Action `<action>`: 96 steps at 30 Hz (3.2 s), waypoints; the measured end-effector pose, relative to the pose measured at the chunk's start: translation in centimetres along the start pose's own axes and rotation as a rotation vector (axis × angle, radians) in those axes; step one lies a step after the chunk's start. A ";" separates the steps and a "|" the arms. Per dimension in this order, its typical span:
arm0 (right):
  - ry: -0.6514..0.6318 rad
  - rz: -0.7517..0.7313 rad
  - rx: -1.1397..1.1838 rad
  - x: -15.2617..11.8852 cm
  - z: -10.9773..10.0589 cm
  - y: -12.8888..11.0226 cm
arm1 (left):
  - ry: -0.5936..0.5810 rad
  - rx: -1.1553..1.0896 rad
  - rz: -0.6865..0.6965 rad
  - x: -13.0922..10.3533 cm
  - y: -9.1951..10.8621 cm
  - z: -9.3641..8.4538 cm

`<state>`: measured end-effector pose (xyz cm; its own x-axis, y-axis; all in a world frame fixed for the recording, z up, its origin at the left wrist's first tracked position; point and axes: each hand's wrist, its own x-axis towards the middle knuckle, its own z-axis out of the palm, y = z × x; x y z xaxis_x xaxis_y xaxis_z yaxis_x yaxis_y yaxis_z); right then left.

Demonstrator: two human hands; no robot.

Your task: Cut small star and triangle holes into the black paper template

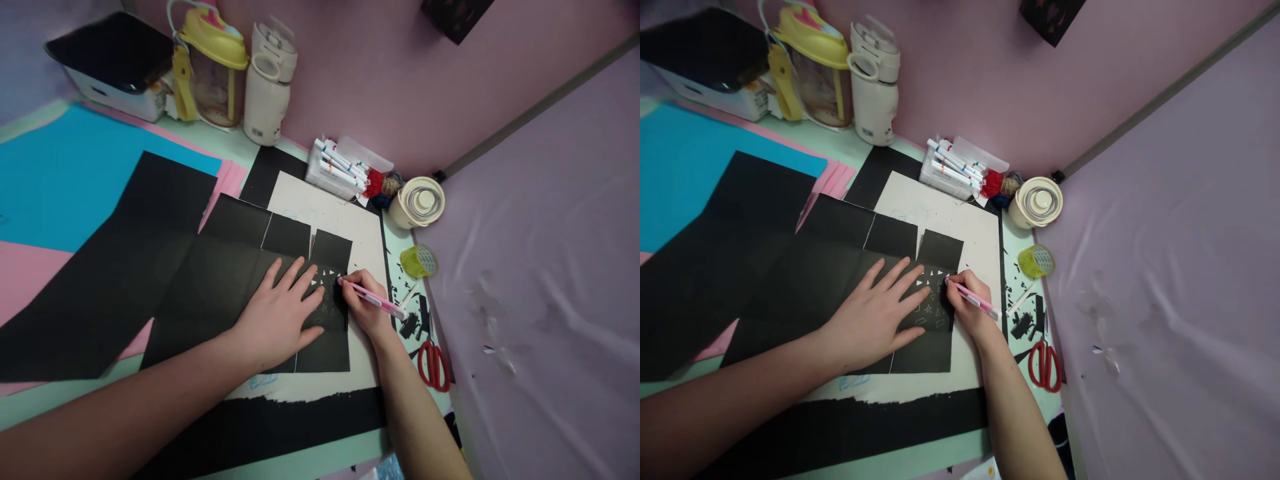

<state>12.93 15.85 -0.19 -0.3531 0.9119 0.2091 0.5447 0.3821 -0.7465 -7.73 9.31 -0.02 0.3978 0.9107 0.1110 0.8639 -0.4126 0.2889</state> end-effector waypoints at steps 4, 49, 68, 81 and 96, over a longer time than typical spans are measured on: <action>0.006 -0.014 0.007 -0.1 0.0 0.3 | 0.001 -0.004 -0.002 0.1 0.0 0.1; 0.008 0.017 0.072 -0.2 -0.1 0.7 | 0.000 -0.008 0.006 0.0 -0.1 0.1; 0.316 0.067 0.101 -0.6 1.0 -1.7 | 0.007 0.003 0.010 0.1 0.0 0.2; 0.188 0.134 0.053 -0.4 1.6 -1.7 | 0.027 0.008 0.009 0.0 0.0 0.3; 0.180 0.134 0.023 -0.3 1.7 -1.8 | 0.019 0.011 0.005 0.0 0.0 0.2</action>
<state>10.73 14.65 0.04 -0.1363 0.9672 0.2144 0.5597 0.2537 -0.7889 -7.64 9.31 -0.21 0.3961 0.9090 0.1300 0.8654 -0.4169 0.2781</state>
